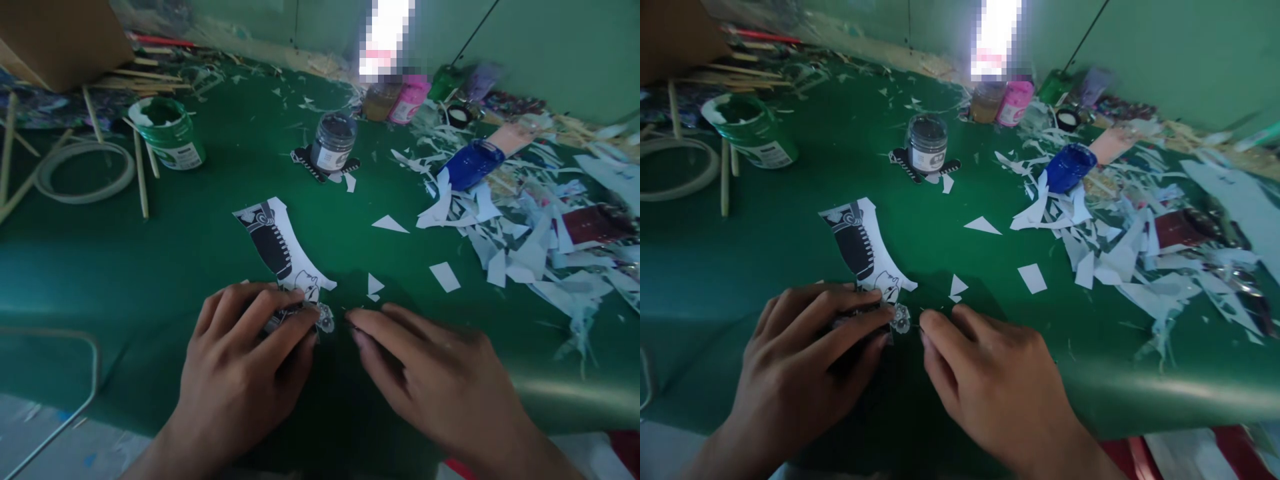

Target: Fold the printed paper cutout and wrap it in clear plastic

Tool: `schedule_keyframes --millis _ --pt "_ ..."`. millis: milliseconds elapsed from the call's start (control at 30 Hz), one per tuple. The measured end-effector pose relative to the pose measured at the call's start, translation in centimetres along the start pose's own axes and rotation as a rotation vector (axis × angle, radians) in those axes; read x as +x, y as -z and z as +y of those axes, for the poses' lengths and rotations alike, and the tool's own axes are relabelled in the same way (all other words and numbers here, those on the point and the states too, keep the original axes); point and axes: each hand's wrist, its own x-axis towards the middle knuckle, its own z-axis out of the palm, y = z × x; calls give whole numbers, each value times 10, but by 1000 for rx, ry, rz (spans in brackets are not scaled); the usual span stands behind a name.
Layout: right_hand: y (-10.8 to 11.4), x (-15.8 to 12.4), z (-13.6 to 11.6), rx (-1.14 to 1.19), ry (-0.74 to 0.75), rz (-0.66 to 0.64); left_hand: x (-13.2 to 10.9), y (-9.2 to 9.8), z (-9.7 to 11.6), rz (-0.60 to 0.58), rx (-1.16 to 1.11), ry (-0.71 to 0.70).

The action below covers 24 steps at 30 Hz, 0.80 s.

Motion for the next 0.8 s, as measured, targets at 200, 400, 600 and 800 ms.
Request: schedule_keyframes --millis 200,400,600,800 --pt "-1 0 -4 24 -82 2 -3 0 2 39 29 -17" --pt "-2 -1 -14 -50 -165 53 -9 -2 15 59 56 46" --pt "-2 -9 -22 -54 -168 68 -7 -6 19 63 50 73" --pt "-3 -10 -24 -56 -201 77 -6 -8 20 63 65 86"
